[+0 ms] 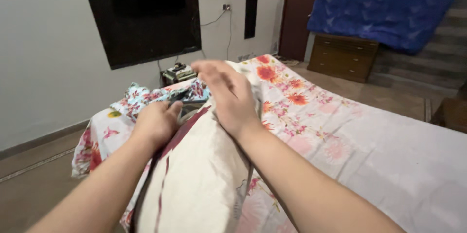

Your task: The person inserts a pillow into a geometric-patterned pillowcase on a bed. They align the pillow with the case, push it inside, and adjust the fabric to fit the pillow properly before placing it on a nearby sofa.

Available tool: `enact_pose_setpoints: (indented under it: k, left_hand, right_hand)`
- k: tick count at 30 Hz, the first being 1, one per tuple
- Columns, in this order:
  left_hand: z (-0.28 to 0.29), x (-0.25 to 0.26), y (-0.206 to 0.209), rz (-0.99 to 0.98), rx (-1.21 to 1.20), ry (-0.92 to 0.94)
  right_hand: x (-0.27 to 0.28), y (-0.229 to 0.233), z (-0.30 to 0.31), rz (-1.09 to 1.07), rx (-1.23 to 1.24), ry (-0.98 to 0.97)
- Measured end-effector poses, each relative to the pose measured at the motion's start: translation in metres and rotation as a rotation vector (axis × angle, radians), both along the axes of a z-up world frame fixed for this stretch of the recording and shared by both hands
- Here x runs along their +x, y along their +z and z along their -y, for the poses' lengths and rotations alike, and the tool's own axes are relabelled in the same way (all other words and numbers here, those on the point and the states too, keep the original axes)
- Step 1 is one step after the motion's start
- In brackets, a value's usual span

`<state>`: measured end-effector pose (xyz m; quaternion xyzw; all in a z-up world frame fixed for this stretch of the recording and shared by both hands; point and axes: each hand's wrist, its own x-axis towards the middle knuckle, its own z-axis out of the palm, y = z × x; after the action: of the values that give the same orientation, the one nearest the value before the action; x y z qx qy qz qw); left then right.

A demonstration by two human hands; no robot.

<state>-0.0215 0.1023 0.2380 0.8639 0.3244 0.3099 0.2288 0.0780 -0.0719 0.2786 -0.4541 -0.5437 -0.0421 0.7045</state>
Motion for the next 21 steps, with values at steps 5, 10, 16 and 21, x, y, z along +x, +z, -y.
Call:
enact_pose_setpoints:
  k: [5, 10, 16, 21]
  left_hand:
    - [-0.025, 0.034, 0.018, 0.003, -0.089, -0.007]
    - [-0.049, 0.061, 0.002, -0.065, 0.016, -0.078]
    - [-0.096, 0.074, -0.05, -0.225, 0.105, -0.098]
    - [-0.116, 0.056, -0.095, -0.195, 0.174, -0.065]
  right_hand:
    - [-0.026, -0.004, 0.055, 0.505, 0.21, -0.212]
    - [-0.031, -0.029, 0.041, 0.645, 0.135, -0.56]
    - [-0.035, -0.064, -0.019, 0.584, 0.019, -0.814]
    - [-0.058, -0.082, -0.035, 0.559, 0.022, -0.842]
